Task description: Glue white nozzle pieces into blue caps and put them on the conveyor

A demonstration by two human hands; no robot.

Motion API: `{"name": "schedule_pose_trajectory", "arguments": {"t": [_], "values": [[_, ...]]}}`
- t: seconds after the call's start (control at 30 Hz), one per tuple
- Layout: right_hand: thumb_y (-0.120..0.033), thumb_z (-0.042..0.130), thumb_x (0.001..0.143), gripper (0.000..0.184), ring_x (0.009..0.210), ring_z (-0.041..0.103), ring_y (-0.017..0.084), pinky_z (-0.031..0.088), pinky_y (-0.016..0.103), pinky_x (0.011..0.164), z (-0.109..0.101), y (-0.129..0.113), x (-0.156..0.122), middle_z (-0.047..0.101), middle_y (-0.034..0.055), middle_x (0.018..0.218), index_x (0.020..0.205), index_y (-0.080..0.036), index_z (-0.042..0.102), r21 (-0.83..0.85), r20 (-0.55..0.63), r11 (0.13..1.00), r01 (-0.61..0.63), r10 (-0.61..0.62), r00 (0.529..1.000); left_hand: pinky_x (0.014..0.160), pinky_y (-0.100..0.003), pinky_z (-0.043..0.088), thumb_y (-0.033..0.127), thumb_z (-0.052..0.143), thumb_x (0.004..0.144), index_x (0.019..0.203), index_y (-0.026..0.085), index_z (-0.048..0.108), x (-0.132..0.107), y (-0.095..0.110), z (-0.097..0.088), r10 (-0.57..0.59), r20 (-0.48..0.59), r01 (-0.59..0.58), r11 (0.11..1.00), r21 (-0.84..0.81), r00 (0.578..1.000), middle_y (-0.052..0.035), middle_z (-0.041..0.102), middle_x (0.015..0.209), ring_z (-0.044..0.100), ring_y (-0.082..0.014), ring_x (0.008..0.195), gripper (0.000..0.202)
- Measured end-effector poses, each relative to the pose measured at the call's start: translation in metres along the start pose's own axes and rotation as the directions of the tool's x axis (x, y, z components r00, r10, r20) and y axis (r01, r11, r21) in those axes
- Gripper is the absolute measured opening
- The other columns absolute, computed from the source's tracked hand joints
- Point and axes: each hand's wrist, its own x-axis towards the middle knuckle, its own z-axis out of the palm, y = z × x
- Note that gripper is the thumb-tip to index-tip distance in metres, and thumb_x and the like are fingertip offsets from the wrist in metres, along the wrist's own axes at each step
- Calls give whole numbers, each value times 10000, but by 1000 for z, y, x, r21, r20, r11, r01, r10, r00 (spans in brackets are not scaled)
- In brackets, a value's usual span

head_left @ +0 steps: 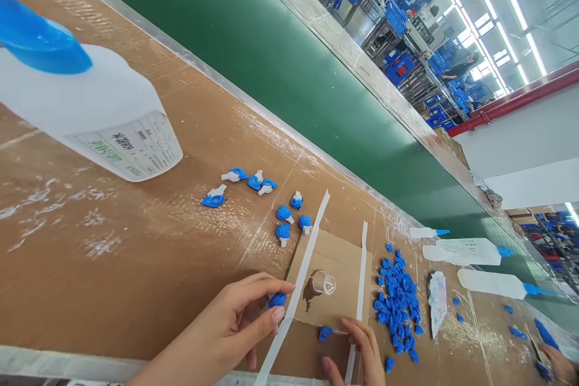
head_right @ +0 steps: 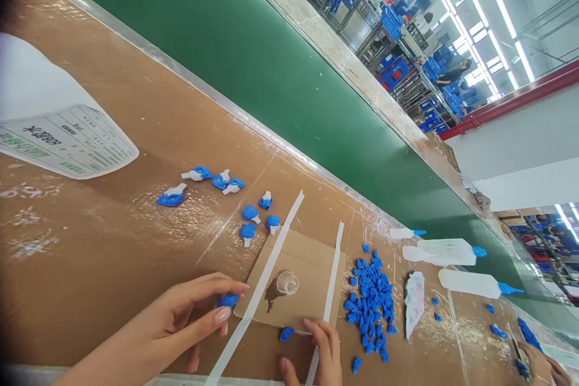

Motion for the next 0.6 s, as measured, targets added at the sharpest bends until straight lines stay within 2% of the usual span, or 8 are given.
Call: {"name": "schedule_pose_trajectory", "arguments": {"t": [0.13, 0.27, 0.47, 0.6], "values": [[-386, 627, 871, 265, 812, 614, 207, 524, 328, 701, 17, -5, -7, 630, 71, 964, 1089, -235, 635, 7, -121, 1000, -23, 23, 992, 401, -200, 542, 674, 614, 757, 1094, 214, 670, -1, -9, 3, -6, 44, 6, 1000, 0, 999, -27, 499, 909, 571, -149, 656, 573], [-394, 648, 856, 241, 865, 626, 234, 535, 362, 718, 30, -10, -16, 619, 83, 961, 1035, -236, 678, -30, -213, 998, -47, 39, 976, 437, -194, 558, 591, 608, 817, 1144, 245, 650, -3, -16, 1, -22, 55, 22, 1000, 4, 998, -28, 508, 946, 581, -154, 701, 478], [-392, 594, 907, 219, 866, 607, 222, 532, 363, 722, 32, -15, -16, 597, 69, 947, 1076, -285, 687, -21, -176, 999, -50, 45, 983, 420, -185, 544, 551, 615, 834, 1157, 256, 648, -2, -20, 1, -56, 72, 55, 998, 17, 996, -26, 517, 915, 607, -172, 727, 439], [-419, 595, 903, 276, 905, 613, 229, 528, 374, 755, 30, -17, -17, 610, 76, 996, 1133, -284, 662, -26, -171, 997, -72, 66, 983, 424, -185, 541, 542, 643, 816, 1122, 264, 674, -4, -20, 5, -68, 55, 68, 998, 7, 996, -26, 535, 928, 605, -159, 701, 415]]}}
